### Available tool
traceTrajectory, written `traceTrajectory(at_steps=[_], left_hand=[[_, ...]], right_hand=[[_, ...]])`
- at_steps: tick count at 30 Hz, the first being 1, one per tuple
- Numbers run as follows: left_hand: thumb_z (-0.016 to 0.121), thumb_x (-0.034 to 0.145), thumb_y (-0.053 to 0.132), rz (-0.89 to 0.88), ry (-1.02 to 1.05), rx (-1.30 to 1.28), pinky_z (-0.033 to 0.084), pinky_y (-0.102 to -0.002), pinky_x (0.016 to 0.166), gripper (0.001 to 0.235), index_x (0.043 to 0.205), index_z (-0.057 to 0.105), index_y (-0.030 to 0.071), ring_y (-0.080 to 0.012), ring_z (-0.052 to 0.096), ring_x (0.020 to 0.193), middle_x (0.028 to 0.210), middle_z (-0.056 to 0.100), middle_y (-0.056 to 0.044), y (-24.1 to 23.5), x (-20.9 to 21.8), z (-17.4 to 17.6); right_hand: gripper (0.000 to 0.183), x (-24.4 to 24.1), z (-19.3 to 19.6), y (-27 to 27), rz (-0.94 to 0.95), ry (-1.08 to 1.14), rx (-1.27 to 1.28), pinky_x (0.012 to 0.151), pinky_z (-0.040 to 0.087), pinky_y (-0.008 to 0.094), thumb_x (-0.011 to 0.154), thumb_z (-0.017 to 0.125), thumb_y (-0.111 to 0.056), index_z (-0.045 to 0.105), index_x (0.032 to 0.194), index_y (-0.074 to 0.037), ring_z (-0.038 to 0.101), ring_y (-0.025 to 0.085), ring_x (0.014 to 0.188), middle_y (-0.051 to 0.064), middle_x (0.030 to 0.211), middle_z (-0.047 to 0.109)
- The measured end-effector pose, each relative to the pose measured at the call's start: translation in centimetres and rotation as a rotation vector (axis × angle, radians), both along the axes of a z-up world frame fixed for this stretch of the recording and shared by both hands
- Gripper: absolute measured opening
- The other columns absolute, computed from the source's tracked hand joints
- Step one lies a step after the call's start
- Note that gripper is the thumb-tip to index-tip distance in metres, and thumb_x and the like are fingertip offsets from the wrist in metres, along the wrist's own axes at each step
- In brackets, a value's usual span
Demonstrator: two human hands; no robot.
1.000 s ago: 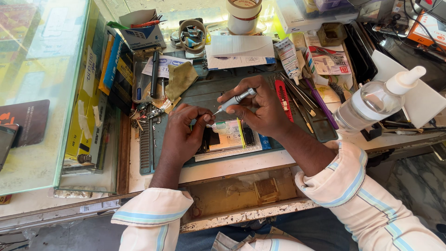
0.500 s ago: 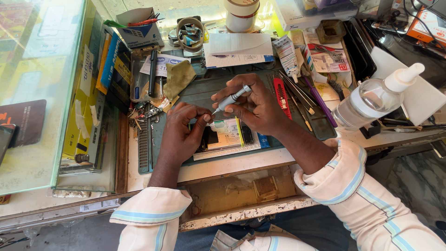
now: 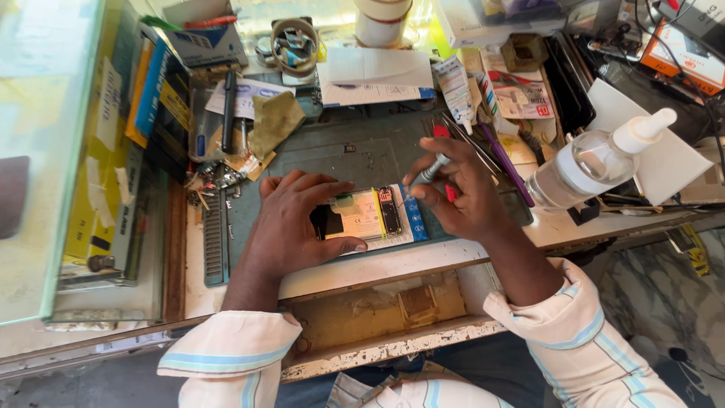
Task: The person uses a precision screwdriver and a red utility knife to work on the internal components of a disassembled smartphone. They repeatedly loosen and tighten screws on the motherboard and battery area, and use the knife to pry or adjust parts near the top edge of the device.
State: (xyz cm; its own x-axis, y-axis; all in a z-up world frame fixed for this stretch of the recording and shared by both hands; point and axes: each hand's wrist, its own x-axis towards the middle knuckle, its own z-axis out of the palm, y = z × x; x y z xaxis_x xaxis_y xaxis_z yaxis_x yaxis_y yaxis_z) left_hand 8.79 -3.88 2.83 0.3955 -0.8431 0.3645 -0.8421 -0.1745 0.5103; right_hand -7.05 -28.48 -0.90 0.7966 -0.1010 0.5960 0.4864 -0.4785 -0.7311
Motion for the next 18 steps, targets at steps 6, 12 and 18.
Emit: traceTrajectory(at_steps=[6, 12, 18], left_hand=[[0.091, 0.054, 0.050, 0.026, -0.005, 0.056, 0.033, -0.043, 0.095, 0.086, 0.129, 0.072, 0.012, -0.0253, 0.059, 0.112, 0.120, 0.072, -0.006, 0.4, -0.4, 0.5], [0.094, 0.052, 0.047, 0.085, -0.014, 0.112, 0.032, -0.045, 0.091, 0.091, 0.131, 0.069, 0.011, -0.0271, 0.057, 0.110, 0.118, 0.068, -0.009, 0.5, -0.7, 0.7], [0.095, 0.052, 0.041, 0.084, -0.040, 0.087, 0.032, -0.045, 0.093, 0.091, 0.134, 0.068, 0.013, -0.0273, 0.057, 0.112, 0.117, 0.068, -0.008, 0.6, -0.9, 0.8]], right_hand=[[0.062, -1.4, -1.9, 0.3, -0.033, -0.053, 0.127, 0.084, 0.060, 0.024, 0.107, 0.067, -0.009, 0.032, 0.158, -0.011, 0.071, 0.015, 0.097, 0.012, 0.107, 0.070], [0.062, -1.6, -2.3, 0.3, -0.075, -0.033, 0.083, 0.086, 0.060, 0.025, 0.107, 0.067, -0.010, 0.030, 0.157, -0.010, 0.070, 0.017, 0.100, 0.015, 0.111, 0.068], [0.062, -1.4, -2.4, 0.3, -0.144, -0.072, 0.124, 0.074, 0.057, 0.021, 0.106, 0.068, -0.011, 0.031, 0.156, -0.011, 0.072, 0.013, 0.093, 0.013, 0.109, 0.071]])
